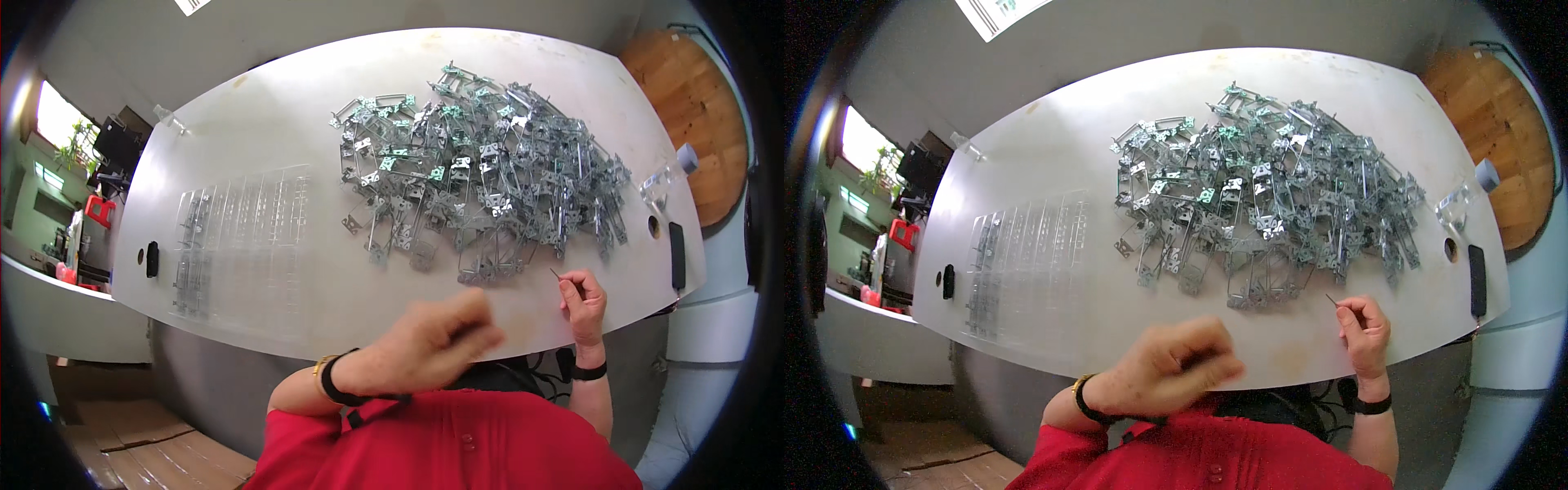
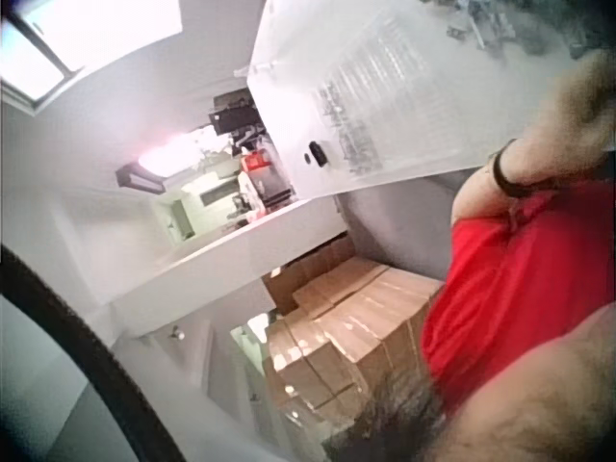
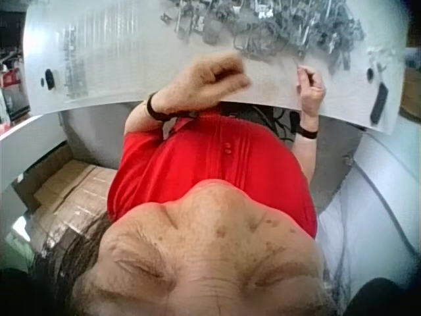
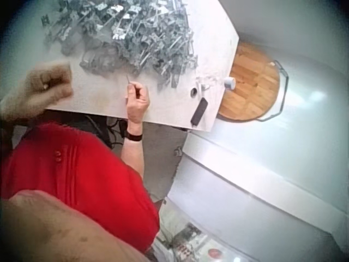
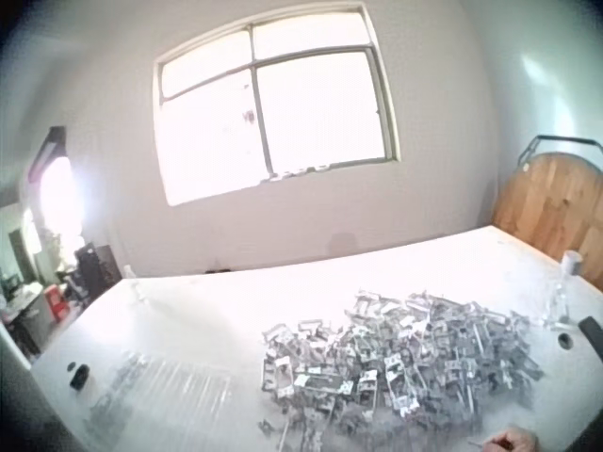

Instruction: The user is assembling small metal brackets by inserting a metal pin into the bracket frame.

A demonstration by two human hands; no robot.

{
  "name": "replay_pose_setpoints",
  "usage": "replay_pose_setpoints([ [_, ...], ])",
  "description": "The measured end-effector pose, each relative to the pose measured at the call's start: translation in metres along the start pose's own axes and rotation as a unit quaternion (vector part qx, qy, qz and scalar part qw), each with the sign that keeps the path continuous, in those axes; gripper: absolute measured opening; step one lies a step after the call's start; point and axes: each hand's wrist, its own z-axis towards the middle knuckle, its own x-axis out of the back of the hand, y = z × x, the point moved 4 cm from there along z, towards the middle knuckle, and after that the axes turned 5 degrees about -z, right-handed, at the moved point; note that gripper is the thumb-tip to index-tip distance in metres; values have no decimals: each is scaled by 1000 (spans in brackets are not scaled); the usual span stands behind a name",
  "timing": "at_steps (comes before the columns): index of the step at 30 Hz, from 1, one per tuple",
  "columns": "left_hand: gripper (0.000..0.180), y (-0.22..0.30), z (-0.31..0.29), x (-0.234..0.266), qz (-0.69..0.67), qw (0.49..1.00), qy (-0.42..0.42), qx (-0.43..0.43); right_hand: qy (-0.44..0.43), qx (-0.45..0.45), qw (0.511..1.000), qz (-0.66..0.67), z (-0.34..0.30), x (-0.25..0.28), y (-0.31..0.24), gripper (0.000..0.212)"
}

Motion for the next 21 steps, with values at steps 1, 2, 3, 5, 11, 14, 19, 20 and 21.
replay_pose_setpoints([
  [1, 16, -18, -9, 9, -10, 997, 51, 61, -6, 11, 1000, -4, 0, -2, -1, 8],
  [2, 18, -24, -15, 23, 43, 990, 99, 95, -4, 7, 1000, -4, -1, -2, -2, 8],
  [3, 18, -39, -23, 33, 99, 981, 147, 80, -7, 5, 1000, 5, -1, -1, -1, 8],
  [5, 17, -54, -37, 62, 153, 958, 218, 103, -12, 1, 1000, 10, -1, -2, -4, 8],
  [11, 17, -46, -32, 109, 359, 865, 341, 79, -11, 4, 1000, 16, -1, 0, 2, 4],
  [14, 17, -45, -22, 119, 416, 840, 340, 68, -17, -6, 1000, 23, -2, -1, -2, 5],
  [19, 17, -49, 5, 133, 437, 828, 346, 63, -20, -1, 1000, 19, -1, 0, -2, 6],
  [20, 17, -50, 9, 136, 452, 822, 342, 52, -19, 2, 1000, 19, -1, 0, -3, 6],
  [21, 17, -54, 13, 141, 451, 822, 342, 60, -18, 4, 1000, 18, -1, 0, -3, 6],
])
